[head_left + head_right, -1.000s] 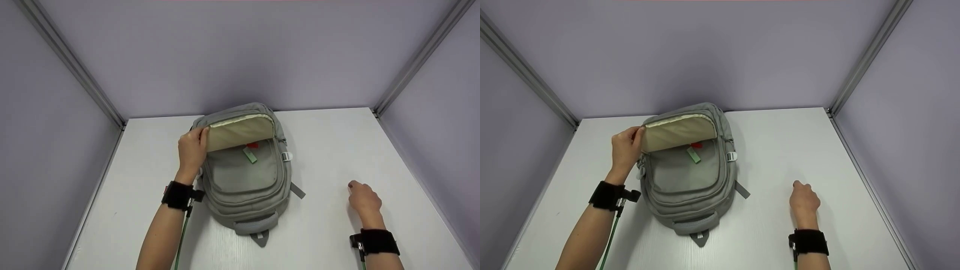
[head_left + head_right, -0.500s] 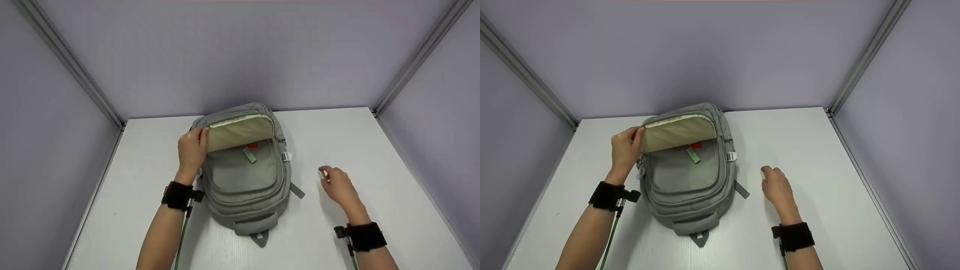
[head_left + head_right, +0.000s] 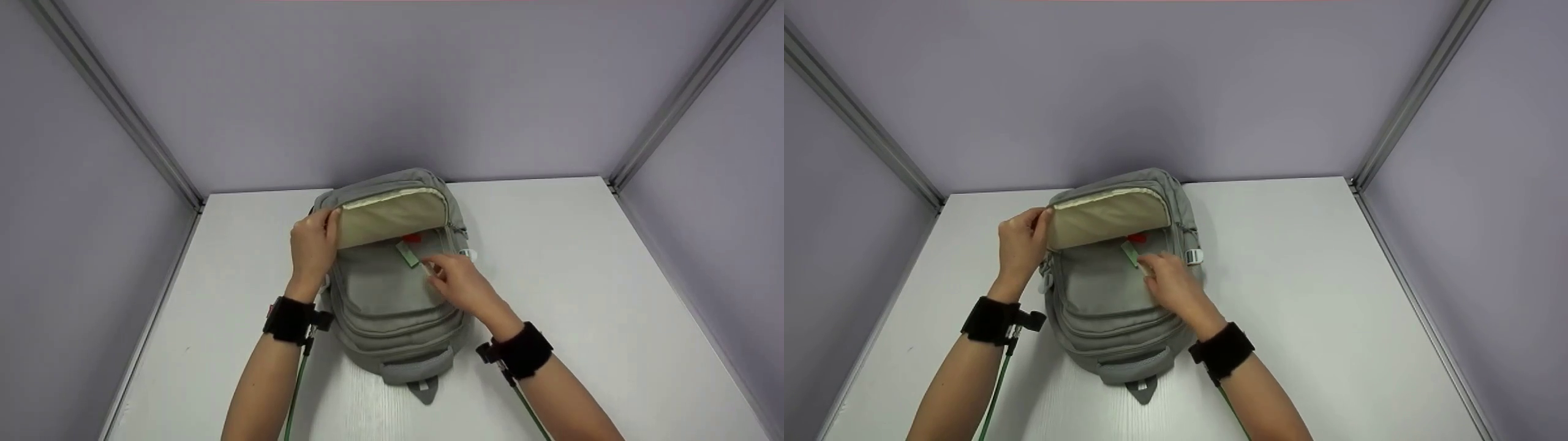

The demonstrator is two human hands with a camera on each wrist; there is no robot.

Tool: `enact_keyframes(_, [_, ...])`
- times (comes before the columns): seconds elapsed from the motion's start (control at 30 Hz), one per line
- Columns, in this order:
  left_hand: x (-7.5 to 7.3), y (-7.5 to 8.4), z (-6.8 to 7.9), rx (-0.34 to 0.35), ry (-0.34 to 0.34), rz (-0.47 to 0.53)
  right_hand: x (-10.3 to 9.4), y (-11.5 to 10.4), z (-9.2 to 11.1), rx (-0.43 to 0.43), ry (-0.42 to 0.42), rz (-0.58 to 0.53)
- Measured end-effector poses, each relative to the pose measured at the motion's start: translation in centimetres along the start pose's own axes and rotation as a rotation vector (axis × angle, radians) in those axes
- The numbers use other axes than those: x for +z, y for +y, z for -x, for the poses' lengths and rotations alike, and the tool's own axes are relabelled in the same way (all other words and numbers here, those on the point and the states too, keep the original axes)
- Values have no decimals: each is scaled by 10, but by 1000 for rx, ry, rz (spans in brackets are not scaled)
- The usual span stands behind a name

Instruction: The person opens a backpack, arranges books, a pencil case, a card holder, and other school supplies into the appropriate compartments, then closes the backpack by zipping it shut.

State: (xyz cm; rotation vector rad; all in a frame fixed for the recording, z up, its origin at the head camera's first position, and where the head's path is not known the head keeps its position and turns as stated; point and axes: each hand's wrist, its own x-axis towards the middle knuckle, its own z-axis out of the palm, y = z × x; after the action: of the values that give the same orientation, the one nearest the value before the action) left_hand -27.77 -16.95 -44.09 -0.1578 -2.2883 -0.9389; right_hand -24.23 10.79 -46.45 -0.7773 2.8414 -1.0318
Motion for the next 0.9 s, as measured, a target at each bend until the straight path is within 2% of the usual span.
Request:
enact_keyframes(0.13, [0, 0, 1, -2, -1, -3, 15, -11, -18, -79, 21, 28])
enact_keyframes(0.2, [0, 0, 1, 0, 1, -6, 22, -14, -25, -88, 18, 38])
enact_keyframes(0.5, [0, -3, 1, 12, -8, -9, 48, -15, -52, 27, -79, 26])
enact_keyframes(0.63, [-1, -3, 2, 11, -5, -14, 54, -12, -54, 6, -91, 25])
enact_keyframes(0.9, [-2, -4, 1, 4, 6, -11, 49, -13, -46, -81, -34, 12])
